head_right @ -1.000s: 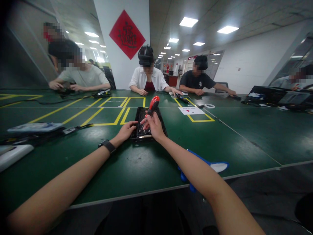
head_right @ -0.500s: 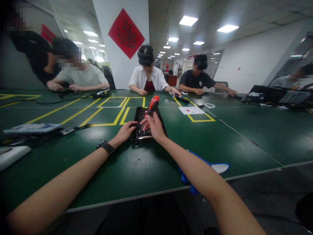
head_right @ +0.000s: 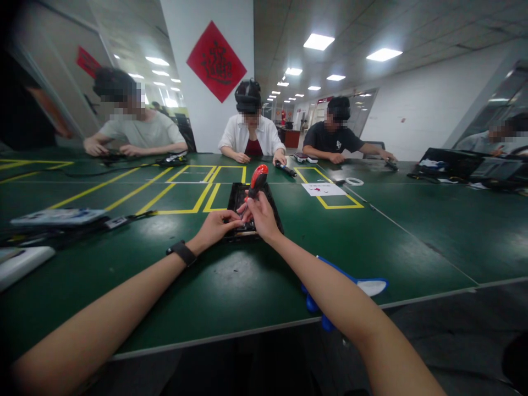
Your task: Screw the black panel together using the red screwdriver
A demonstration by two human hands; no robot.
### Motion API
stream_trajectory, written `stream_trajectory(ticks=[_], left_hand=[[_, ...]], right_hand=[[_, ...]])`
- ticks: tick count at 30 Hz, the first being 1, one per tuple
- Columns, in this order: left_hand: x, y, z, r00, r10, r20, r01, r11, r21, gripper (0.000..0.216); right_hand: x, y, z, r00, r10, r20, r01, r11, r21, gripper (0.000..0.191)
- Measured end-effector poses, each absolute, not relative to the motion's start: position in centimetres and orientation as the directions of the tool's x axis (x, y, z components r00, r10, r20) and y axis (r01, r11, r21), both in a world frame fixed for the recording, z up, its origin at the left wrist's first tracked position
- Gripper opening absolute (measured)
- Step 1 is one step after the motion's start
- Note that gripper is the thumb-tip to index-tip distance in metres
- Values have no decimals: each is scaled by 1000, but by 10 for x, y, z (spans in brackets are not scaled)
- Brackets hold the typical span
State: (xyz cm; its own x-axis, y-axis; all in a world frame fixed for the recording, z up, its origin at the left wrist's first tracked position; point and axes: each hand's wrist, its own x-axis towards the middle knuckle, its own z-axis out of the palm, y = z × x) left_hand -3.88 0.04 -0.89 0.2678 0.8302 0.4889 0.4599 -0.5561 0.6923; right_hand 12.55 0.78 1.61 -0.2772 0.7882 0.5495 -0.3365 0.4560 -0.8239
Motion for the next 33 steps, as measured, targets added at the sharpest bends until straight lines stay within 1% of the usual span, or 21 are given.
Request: stream_trajectory(ticks=[4, 7, 10, 13, 16, 20, 27, 30, 33], left_hand=[[-42, 1, -9, 321, 777, 541, 513, -623, 590, 29], [-43, 1, -8, 349, 764, 542, 522, -639, 565, 29], [-41, 0, -8, 341, 765, 546, 503, -639, 582, 27], [-39, -1, -9, 308, 784, 539, 476, -617, 626, 24], [-38, -1, -9, 295, 805, 514, 473, -591, 654, 26], [-40, 0, -8, 295, 799, 525, 505, -597, 624, 25], [-42, -1, -7, 329, 770, 547, 504, -633, 587, 25], [-40, 0, -8, 308, 778, 548, 500, -622, 603, 24], [-38, 1, -9, 281, 800, 531, 478, -596, 645, 25]], right_hand=[[125, 6, 18, -275, 794, 542, -346, 444, -826, 34], [125, 7, 18, -284, 810, 513, -365, 404, -839, 34], [125, 10, 15, -285, 815, 505, -362, 396, -844, 33], [125, 11, 13, -270, 806, 527, -337, 433, -836, 33], [125, 11, 13, -266, 796, 544, -319, 460, -829, 33], [126, 9, 15, -270, 796, 542, -316, 458, -831, 33], [126, 10, 16, -317, 814, 486, -347, 378, -858, 33], [126, 11, 15, -318, 807, 498, -344, 391, -853, 34], [127, 10, 15, -302, 797, 523, -335, 426, -841, 35]])
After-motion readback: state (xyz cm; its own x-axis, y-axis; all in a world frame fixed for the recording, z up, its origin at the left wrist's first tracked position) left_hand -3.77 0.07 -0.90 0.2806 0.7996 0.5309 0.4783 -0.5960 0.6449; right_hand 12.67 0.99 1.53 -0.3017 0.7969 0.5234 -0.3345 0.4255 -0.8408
